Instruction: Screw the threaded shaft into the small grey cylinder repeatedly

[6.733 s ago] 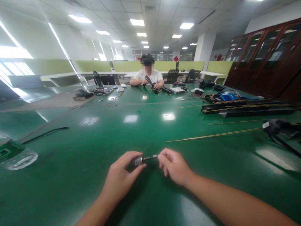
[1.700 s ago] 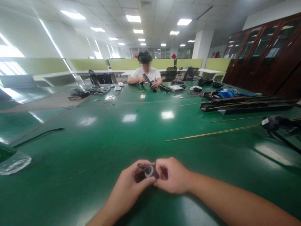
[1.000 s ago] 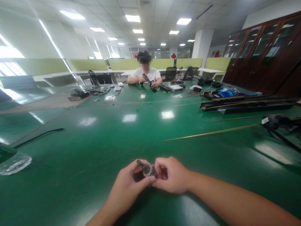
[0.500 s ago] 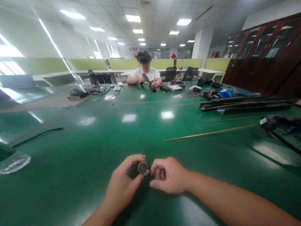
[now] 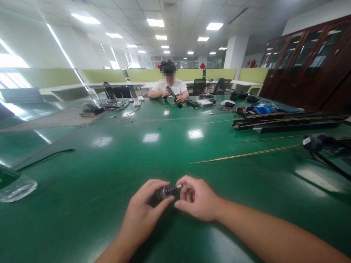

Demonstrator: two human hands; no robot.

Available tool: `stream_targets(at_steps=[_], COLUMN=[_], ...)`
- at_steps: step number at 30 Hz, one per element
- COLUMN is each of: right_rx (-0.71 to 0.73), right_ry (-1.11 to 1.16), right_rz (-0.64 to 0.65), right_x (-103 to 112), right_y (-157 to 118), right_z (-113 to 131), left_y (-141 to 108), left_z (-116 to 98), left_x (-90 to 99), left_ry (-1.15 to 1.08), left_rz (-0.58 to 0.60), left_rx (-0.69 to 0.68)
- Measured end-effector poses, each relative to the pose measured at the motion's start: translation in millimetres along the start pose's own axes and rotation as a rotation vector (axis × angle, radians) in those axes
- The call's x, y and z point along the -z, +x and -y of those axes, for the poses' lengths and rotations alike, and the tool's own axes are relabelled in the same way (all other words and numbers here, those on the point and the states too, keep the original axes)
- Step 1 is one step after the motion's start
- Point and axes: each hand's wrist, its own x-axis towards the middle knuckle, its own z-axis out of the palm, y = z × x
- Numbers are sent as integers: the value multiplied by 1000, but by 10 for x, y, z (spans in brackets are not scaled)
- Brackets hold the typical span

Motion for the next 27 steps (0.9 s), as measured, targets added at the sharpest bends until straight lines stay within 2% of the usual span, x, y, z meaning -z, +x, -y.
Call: stream_targets(at_steps=[9, 17, 27], right_rx=[10, 42, 103], right_ry=[7, -63, -101], right_rz=[-71, -87, -103], right_x=[-6, -5, -6], right_y=[-9, -8, 1], right_z=[12, 8, 3], left_y=[12, -15, 18], left_z=[-45, -29, -70], left_x=[-6, -23, -12], left_ry=[-6, -6, -39], left_rz=[9, 13, 43], left_rx=[-36, 47, -29])
